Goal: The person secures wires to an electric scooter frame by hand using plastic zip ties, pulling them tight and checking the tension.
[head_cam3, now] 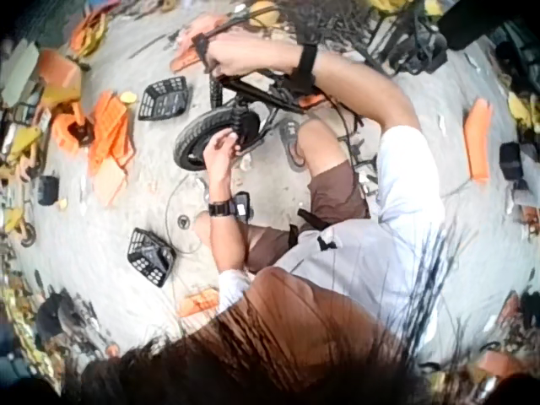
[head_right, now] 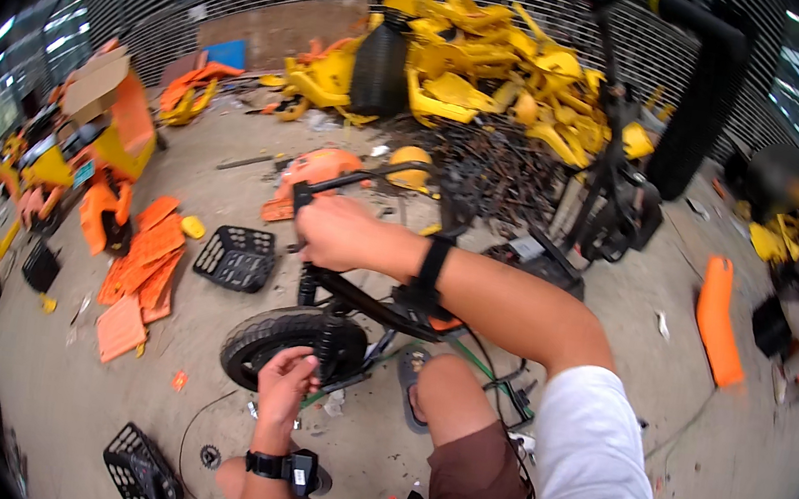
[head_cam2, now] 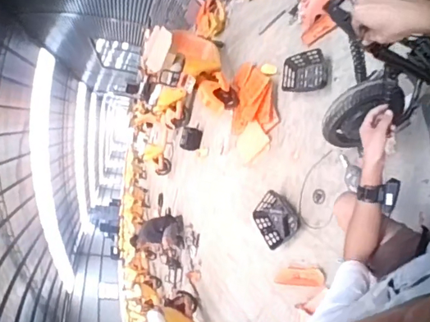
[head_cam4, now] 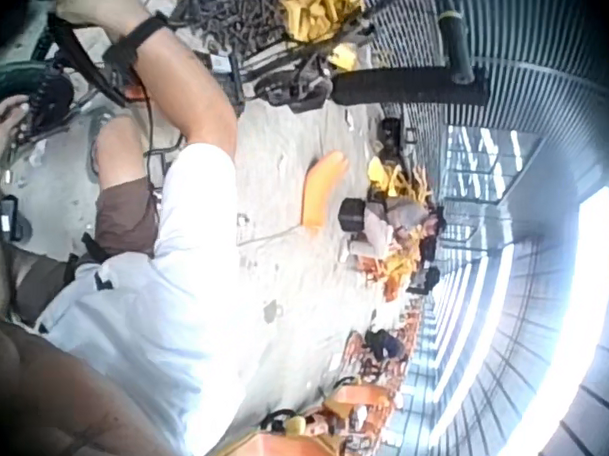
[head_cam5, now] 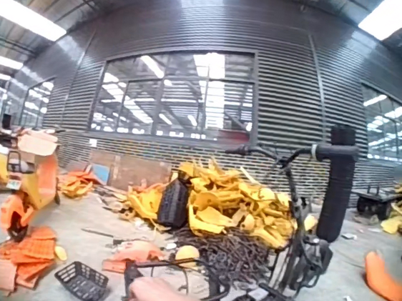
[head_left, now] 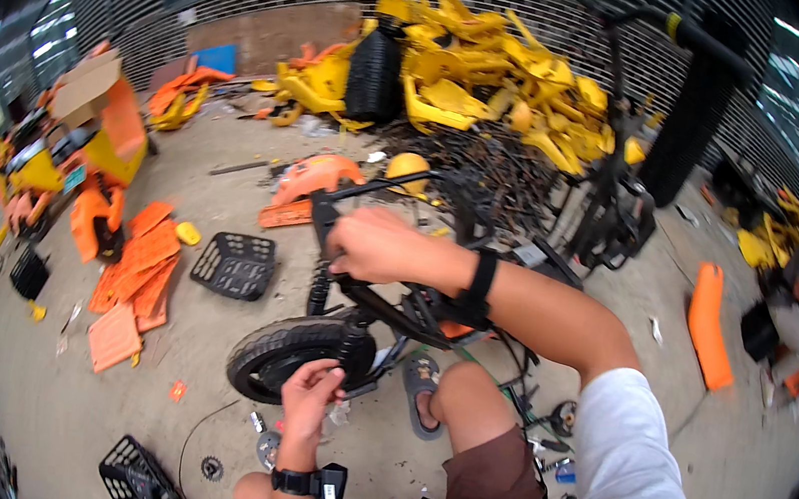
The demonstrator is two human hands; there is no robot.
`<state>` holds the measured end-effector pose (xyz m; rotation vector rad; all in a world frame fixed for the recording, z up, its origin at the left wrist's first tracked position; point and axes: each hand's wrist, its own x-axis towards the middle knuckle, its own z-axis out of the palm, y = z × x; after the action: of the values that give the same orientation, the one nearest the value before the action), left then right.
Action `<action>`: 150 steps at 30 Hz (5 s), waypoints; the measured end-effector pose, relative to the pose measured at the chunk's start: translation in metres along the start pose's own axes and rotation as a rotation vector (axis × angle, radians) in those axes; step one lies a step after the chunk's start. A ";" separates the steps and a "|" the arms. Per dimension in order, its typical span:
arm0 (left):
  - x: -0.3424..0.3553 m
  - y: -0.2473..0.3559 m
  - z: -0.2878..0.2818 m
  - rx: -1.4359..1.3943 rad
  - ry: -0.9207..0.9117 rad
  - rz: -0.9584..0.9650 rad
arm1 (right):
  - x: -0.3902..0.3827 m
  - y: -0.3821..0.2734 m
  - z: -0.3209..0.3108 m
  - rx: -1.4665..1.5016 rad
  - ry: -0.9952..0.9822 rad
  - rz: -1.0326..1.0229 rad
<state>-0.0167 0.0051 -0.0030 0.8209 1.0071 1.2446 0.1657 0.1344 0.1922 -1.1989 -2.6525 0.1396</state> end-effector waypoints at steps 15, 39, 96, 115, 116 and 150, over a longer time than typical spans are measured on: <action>0.003 0.000 0.014 -0.015 0.006 -0.012 | -0.008 -0.014 -0.006 -0.077 0.100 0.041; 0.012 -0.013 0.004 0.004 -0.012 0.035 | 0.010 0.001 0.014 -0.221 0.159 -0.175; -0.002 0.008 0.006 -0.005 0.002 -0.017 | 0.008 -0.015 -0.022 -0.126 -0.068 0.080; -0.003 0.001 -0.010 -0.013 -0.067 -0.041 | 0.001 -0.024 -0.022 -0.167 -0.055 -0.189; -0.002 0.001 -0.011 -0.021 -0.077 -0.040 | -0.001 -0.022 -0.025 -0.142 -0.065 -0.247; 0.005 0.002 -0.007 -0.051 -0.040 -0.053 | 0.001 0.012 -0.005 0.056 0.042 -0.237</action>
<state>-0.0239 0.0096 -0.0047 0.7725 0.9551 1.1993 0.1747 0.1433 0.1952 -0.8524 -2.7091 0.1451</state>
